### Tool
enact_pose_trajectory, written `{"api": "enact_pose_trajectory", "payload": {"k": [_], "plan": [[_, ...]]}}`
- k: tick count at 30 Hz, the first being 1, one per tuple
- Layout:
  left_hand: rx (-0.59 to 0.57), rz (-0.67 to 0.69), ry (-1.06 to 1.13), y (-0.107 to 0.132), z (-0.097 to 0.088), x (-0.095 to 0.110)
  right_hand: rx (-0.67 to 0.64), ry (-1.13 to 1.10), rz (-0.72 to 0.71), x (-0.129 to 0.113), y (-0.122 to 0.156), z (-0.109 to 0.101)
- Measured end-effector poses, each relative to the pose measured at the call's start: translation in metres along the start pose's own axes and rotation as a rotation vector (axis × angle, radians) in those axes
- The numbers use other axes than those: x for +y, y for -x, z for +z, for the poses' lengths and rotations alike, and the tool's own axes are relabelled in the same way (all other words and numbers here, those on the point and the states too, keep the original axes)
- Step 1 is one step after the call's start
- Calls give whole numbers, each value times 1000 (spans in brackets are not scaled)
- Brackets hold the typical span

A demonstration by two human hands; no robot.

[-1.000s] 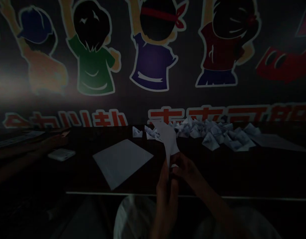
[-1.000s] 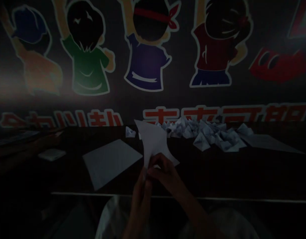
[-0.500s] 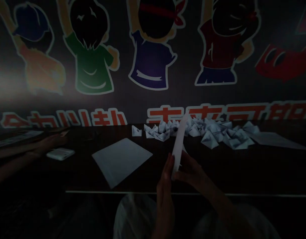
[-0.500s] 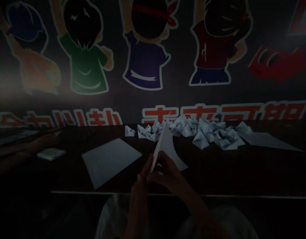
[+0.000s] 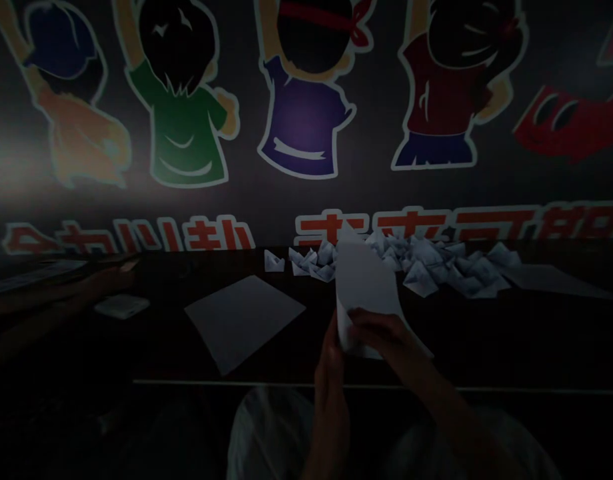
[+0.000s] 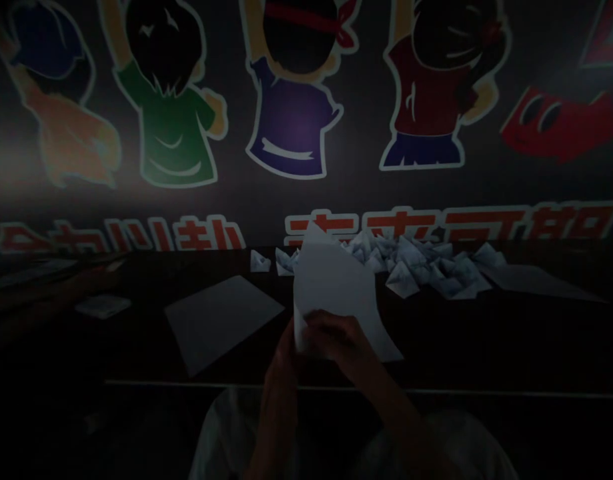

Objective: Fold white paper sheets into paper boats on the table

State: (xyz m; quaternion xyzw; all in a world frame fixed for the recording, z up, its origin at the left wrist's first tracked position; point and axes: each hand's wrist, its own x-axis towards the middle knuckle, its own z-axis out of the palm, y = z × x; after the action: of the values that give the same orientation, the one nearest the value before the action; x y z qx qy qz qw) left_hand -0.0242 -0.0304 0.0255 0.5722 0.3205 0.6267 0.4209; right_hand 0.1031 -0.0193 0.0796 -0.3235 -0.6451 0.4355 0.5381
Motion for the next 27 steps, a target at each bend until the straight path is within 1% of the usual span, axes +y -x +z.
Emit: {"api": "enact_pose_trajectory", "payload": {"k": [3,5,7,10,13,16,18,21,23,25,27], "plan": [[-12,2,-36,11,10,16,41,49,-2,-3,0,1],[-39,13,-74,12,12,21,68,46,2,-5,0,3],[-34,38,-111,8,10,19,110,31,9,-6,0,5],[22,67,-205,-1,6,10,168,31,4,-4,0,8],[31,39,-293,-4,4,3,218,60,-7,0,0,9],[22,-10,-307,-1,5,3,249,59,3,1,0,8],[10,-10,-269,3,6,4,277,30,14,2,0,7],[-17,17,-137,9,9,4,346,-46,52,4,-2,7],[10,-3,-20,12,13,3,371,-115,75,7,-3,10],[82,-95,108,13,18,-1,373,-178,87,10,-4,14],[174,-245,235,12,22,-6,371,-217,96,13,-5,19]]}}
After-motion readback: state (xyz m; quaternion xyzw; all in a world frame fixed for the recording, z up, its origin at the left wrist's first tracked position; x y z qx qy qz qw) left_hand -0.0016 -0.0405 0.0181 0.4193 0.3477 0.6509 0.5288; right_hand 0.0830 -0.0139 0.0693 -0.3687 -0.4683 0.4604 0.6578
